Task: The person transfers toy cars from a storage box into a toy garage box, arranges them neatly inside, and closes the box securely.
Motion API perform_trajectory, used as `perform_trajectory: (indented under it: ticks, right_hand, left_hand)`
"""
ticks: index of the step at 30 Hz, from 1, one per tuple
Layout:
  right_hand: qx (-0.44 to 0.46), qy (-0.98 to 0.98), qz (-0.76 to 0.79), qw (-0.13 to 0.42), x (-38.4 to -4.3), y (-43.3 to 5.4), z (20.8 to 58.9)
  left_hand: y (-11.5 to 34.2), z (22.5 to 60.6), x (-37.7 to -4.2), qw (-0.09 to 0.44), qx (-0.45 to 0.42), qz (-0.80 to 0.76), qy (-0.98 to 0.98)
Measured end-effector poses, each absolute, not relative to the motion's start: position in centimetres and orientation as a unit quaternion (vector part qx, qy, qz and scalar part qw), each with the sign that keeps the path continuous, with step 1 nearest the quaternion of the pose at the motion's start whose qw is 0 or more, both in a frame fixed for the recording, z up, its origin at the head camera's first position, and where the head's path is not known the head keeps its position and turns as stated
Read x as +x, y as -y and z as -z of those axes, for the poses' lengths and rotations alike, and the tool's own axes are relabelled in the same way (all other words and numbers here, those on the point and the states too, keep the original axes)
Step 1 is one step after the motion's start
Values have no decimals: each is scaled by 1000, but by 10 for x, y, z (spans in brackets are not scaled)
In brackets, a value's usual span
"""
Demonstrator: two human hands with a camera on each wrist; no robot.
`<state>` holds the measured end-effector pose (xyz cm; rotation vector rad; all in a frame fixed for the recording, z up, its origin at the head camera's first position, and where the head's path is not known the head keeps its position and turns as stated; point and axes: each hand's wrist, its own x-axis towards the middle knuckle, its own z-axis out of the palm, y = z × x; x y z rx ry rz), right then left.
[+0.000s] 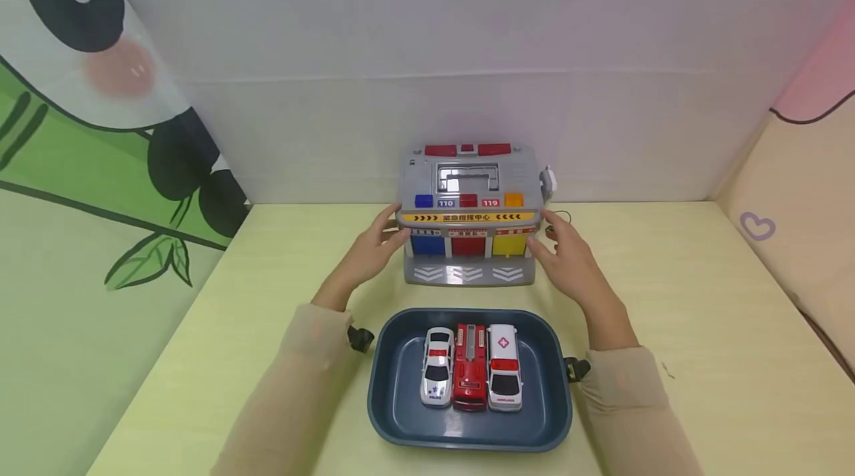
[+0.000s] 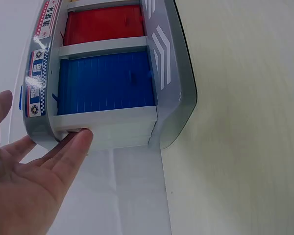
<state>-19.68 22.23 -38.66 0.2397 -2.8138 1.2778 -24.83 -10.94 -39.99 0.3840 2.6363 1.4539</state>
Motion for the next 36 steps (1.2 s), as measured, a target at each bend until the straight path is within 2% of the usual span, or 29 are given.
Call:
perform_trajectory:
  ticks: [11,36]
  right_hand:
    - [68,891,-448,35,-208,-222,391]
    - [38,888,-457,20,-232,-214,380]
  left_hand:
    - [109,402,-257,46,119,-513,-849]
    - [97,394,-269,15,72,-531,-844]
